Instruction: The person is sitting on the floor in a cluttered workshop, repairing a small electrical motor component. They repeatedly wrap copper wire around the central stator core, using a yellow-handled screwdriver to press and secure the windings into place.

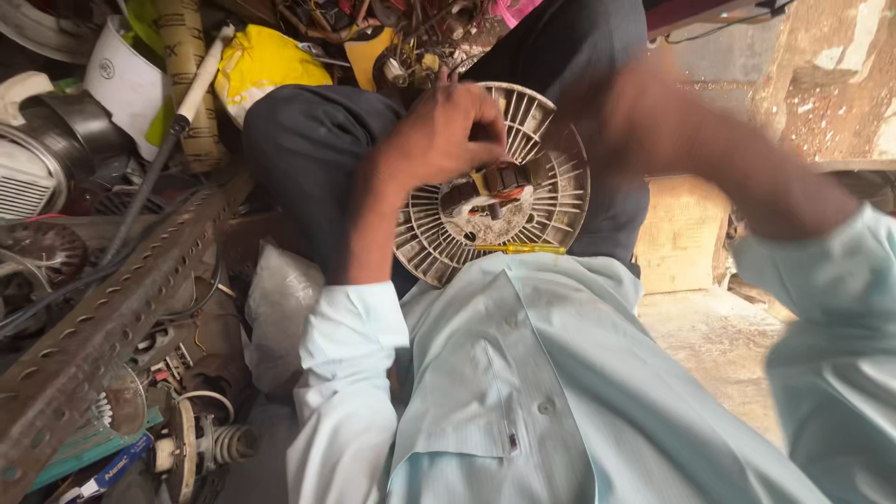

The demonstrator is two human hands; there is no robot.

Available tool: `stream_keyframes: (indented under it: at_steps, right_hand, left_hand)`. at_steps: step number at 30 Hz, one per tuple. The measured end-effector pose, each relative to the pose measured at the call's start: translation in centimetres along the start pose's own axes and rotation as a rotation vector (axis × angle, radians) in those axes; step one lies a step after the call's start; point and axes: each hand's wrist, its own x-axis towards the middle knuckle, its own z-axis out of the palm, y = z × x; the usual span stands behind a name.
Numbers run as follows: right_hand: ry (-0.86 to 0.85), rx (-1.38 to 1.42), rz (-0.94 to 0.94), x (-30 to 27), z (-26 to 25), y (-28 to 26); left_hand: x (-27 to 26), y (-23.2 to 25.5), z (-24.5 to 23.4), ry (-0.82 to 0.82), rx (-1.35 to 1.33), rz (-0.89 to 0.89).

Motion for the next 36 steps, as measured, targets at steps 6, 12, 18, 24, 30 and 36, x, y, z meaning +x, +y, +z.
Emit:
stream_keyframes:
  at_steps: [6, 12, 18, 24, 30, 36]
  right_hand:
    - [-0.039, -0.107, -0.414, -2.5, -0.1, -10.5]
    - [0.28, 0.149, -0.352, 7.0, 0.6, -1.2]
    - [0.487, 0.428, 0.056, 1.6, 4.5, 6.3]
    - [1.293, 0.274, 0.248, -15.2, 3.9, 18.8]
    - [1.439, 1.076, 0.104, -28.2, 3.8, 16.2]
    - [0.745, 1.099, 0.77, -19.3, 16.7, 4.1]
  left_hand:
    - [-6.4, 6.1, 2.0, 0.31, -0.503, -0.141]
    - [-7.4, 10.2, 3.8, 0.537, 0.362, -0.096]
    - [-10.3, 11.3, 2.0, 0.767, -0.208, -0.263]
    - [-12.4, 12.6, 0.2, 0.808, 0.038, -0.14]
    - [-10.2, 15.8, 0.8, 0.593, -0.118, -0.151]
    - [-7.4, 16.6, 2.0, 0.305, -0.19, -0.092]
